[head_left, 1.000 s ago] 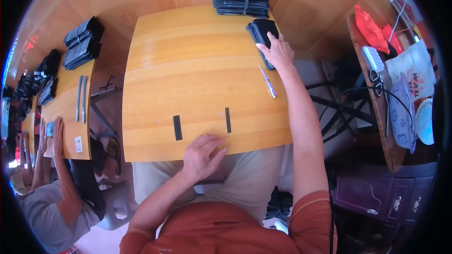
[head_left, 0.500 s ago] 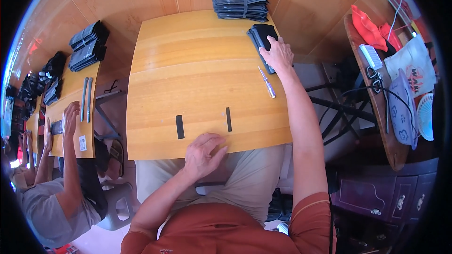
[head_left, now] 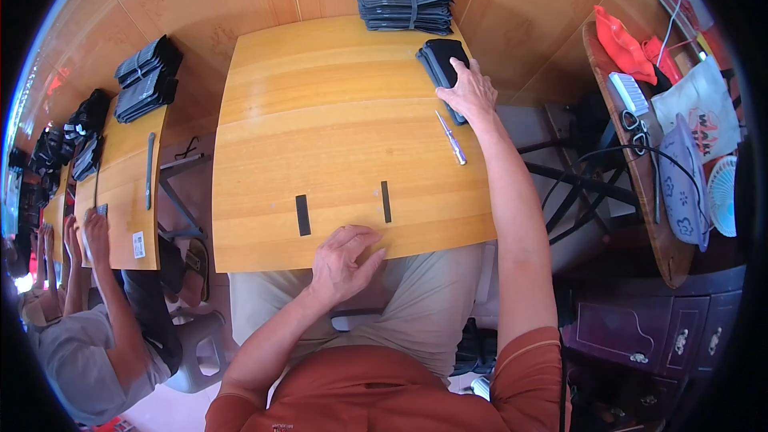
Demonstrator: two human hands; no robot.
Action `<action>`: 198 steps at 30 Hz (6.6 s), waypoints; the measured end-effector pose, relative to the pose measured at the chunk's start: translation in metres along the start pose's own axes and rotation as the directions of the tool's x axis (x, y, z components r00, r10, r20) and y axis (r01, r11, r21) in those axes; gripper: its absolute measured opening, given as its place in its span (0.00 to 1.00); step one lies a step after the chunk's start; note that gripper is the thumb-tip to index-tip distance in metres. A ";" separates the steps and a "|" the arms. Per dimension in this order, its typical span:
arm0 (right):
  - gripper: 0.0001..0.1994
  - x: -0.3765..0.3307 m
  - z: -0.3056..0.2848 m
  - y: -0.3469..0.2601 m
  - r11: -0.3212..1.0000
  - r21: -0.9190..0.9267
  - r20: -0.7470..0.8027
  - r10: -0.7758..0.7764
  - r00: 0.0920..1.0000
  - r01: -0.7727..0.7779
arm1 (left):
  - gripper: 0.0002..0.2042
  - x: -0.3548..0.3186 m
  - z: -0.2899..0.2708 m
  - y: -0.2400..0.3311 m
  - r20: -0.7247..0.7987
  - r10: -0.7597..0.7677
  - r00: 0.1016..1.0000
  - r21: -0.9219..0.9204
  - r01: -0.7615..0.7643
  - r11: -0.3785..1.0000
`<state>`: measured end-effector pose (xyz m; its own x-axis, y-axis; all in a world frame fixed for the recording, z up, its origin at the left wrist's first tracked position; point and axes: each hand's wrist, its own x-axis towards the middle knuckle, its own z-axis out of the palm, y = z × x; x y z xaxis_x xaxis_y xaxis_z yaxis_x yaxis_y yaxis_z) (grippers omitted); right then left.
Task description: Inspecting and aligning black straps on a table in a manufacturing environment.
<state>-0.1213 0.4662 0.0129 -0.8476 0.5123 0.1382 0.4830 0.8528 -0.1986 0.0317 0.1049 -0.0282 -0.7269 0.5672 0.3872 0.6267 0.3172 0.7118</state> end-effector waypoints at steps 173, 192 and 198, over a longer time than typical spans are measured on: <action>0.13 -0.417 0.039 0.143 -0.064 0.888 0.321 0.794 0.516 -0.455 | 0.15 -0.059 0.253 0.129 0.472 -0.321 0.821 -0.394 0.522 0.757; 0.33 -0.511 0.168 0.315 0.472 0.400 0.104 0.829 0.550 -0.786 | 0.19 -0.056 0.228 0.132 0.603 -0.109 0.790 -0.553 0.512 0.657; 0.24 -0.488 0.080 0.210 0.068 0.827 0.464 0.477 0.747 -0.557 | 0.23 -0.056 0.225 0.118 0.558 -0.086 0.826 -0.530 0.434 0.729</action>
<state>0.3764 0.3869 -0.1743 -0.5044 0.7419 -0.4417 0.3235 -0.3120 -0.8933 0.2100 0.2816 -0.0980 -0.4974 0.8648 -0.0683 -0.0077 0.0744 0.9972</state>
